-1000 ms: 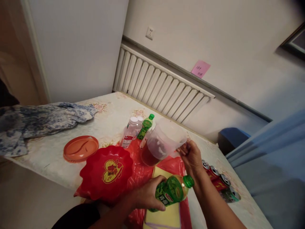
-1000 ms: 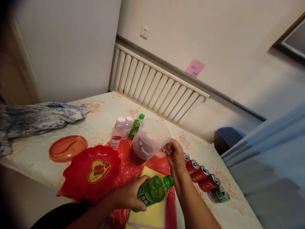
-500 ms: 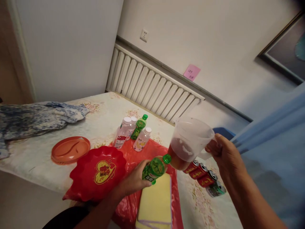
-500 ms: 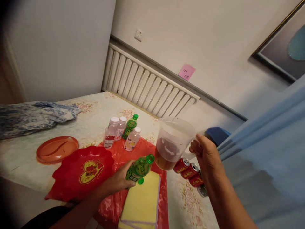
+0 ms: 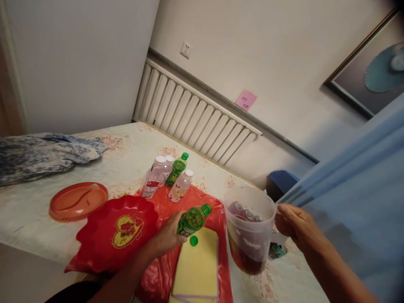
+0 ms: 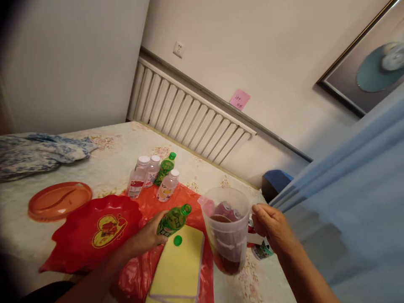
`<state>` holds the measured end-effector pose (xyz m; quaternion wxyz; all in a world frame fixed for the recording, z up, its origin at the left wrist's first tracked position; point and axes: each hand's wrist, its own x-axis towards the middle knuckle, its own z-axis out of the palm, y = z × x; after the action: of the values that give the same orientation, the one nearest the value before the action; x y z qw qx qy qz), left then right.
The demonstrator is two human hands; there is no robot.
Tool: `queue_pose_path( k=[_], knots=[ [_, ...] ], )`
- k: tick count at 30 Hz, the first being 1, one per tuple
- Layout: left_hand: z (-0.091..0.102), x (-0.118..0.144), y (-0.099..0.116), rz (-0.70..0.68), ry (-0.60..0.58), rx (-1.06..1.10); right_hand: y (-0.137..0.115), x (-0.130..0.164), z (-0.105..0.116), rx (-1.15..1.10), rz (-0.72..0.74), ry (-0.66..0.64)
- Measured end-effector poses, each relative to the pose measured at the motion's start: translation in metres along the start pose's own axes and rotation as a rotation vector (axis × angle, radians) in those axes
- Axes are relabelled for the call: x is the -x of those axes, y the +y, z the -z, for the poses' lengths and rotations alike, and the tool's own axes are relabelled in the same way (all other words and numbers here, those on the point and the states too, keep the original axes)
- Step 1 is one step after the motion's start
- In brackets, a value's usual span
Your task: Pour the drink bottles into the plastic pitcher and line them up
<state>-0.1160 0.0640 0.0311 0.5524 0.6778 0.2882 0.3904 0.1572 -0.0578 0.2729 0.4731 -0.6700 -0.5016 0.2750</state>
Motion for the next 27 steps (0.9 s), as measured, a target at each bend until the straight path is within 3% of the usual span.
queue_pose_path(
  k=[10,19,27],
  knots=[
    [-0.001,0.0,0.002,0.015,-0.028,0.061,0.0,-0.001,-0.01,0.202,-0.048,-0.125],
    [-0.002,-0.001,-0.003,0.013,-0.025,0.036,0.002,-0.016,-0.004,0.374,0.029,-0.202],
    [-0.002,-0.001,-0.008,0.013,-0.04,-0.02,-0.013,-0.019,-0.008,0.482,0.069,-0.227]
  ],
)
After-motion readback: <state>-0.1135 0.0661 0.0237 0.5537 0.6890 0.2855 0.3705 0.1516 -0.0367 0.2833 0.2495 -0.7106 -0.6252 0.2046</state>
